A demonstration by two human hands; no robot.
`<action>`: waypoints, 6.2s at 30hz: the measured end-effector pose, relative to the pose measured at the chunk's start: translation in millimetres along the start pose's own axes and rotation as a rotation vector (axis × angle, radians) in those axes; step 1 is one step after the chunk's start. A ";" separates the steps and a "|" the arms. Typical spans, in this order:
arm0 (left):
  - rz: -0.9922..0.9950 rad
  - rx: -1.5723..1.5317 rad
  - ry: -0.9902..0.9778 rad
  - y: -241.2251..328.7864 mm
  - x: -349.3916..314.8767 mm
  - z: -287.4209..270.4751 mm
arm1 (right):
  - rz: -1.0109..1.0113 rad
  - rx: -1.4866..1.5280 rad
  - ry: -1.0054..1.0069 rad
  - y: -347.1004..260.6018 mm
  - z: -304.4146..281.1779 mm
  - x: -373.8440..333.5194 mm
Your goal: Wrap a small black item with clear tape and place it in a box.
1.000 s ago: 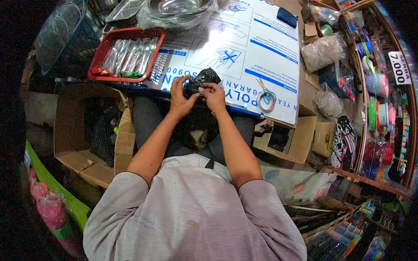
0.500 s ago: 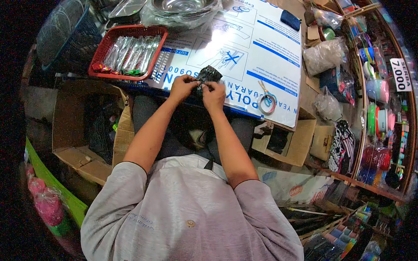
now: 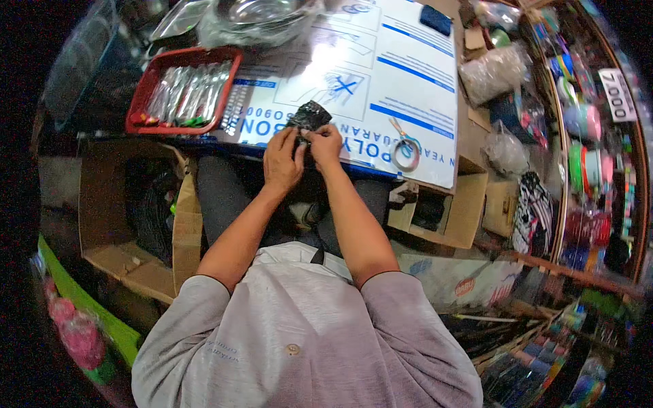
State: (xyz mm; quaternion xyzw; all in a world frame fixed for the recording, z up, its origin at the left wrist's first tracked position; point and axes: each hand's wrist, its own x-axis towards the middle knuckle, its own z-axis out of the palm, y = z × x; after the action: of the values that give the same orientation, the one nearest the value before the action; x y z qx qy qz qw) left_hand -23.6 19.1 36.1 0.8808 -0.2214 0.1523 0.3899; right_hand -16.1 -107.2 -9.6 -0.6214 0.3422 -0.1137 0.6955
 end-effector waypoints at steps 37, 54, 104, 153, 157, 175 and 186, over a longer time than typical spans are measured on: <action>-0.098 -0.309 0.066 -48.0 13.8 23.8 | 0.317 -0.648 -0.497 -154.7 89.3 65.7; -0.297 -0.228 0.096 -39.4 10.0 24.5 | 0.415 -1.160 -0.739 -128.5 153.3 120.1; -0.069 -0.048 0.081 -54.5 7.8 33.9 | -0.111 -1.157 -0.509 -129.3 2.0 -33.4; -0.613 -0.240 -0.173 -18.4 25.3 1.6 | -0.705 -0.788 0.201 -68.8 -6.8 -101.1; -0.634 -0.185 -0.086 -10.1 13.5 10.2 | -0.190 -0.427 0.238 -49.1 13.1 -77.1; -1.084 -1.986 -0.387 -29.3 -7.6 35.1 | -0.228 -0.085 -0.243 -89.4 -31.5 -8.3; -0.984 -1.891 -0.412 -7.0 3.3 21.9 | -0.017 0.311 -0.266 -86.0 -26.3 -31.3</action>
State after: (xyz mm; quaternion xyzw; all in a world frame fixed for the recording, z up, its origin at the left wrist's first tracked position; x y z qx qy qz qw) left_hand -15.1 5.9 19.0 0.2247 0.0672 -0.4036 0.8844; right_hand -32.5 -126.9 82.1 -0.5188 0.2202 -0.0881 0.8213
